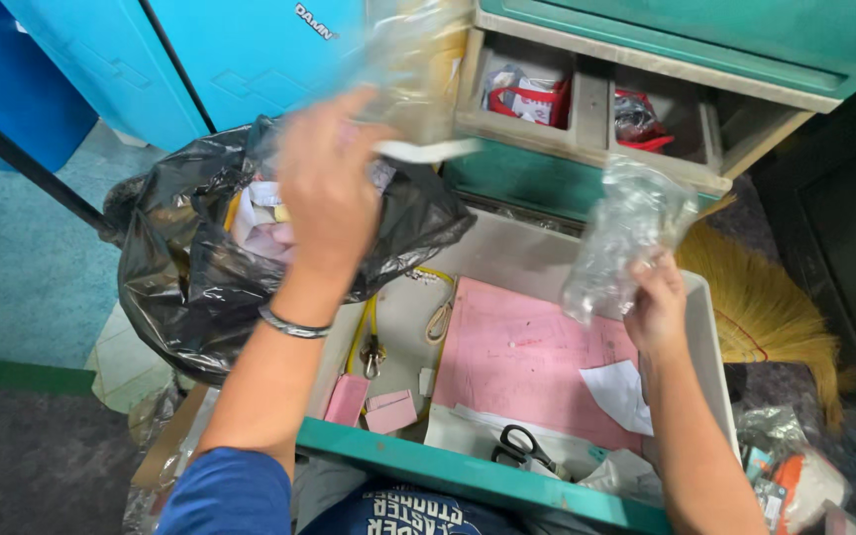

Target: The person sorts through various items in a drawer, including folders, papers, and plastic-wrapped objects, and places them into a black trash bag. They handle items one by one, briefly opening a blue folder and a book before discarding them.

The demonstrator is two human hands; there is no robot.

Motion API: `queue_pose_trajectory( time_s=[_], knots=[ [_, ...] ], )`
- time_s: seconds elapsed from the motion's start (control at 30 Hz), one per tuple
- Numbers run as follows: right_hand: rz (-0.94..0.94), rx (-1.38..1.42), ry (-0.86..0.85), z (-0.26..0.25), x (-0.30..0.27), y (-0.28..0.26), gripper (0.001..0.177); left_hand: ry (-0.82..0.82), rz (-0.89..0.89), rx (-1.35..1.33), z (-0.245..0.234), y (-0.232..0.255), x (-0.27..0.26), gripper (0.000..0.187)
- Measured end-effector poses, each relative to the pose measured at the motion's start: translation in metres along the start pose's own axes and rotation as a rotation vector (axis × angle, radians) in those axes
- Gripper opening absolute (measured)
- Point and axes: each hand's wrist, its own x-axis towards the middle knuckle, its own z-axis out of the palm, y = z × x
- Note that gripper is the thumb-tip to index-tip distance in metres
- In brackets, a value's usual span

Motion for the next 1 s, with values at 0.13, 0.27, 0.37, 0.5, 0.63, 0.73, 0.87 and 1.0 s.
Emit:
queue_pose_trajectory(
  time_s=[0.13,0.27,0.37,0.5,0.63,0.73,0.87,1.0],
  knots=[
    [-0.216,-0.308,0.038,0.023,0.010,0.018,0.032,-0.343,-0.056,0.586,0.026,-0.063,-0.039,0.013],
    [-0.413,-0.830,0.146,0.084,0.002,0.019,0.038,-1.123,-0.468,0.595,0.103,-0.096,-0.106,0.037],
    [-0.699,-0.857,-0.085,0.136,0.012,0.012,0.041,-1.191,-0.689,0.596,0.132,-0.093,-0.127,0.066],
    [-0.623,-0.704,-0.274,0.225,0.039,0.012,0.050,-1.435,-0.677,0.500,0.112,-0.085,-0.108,0.087],
    [-0.661,-0.720,-0.682,0.303,0.068,0.027,0.051,-1.325,-0.489,0.376,0.059,-0.071,-0.079,0.065],
    [-0.597,-1.166,-0.899,0.327,0.069,0.044,0.055,-1.219,-0.417,0.275,0.004,-0.064,-0.045,0.041],
    [-0.448,-1.163,-0.998,0.323,0.054,0.054,0.068,-0.603,-0.650,0.241,-0.044,-0.059,-0.009,0.034],
    [-0.151,-0.921,-0.895,0.305,0.052,0.042,0.065,-0.126,-0.689,0.404,-0.016,-0.107,-0.005,0.029]
  ],
)
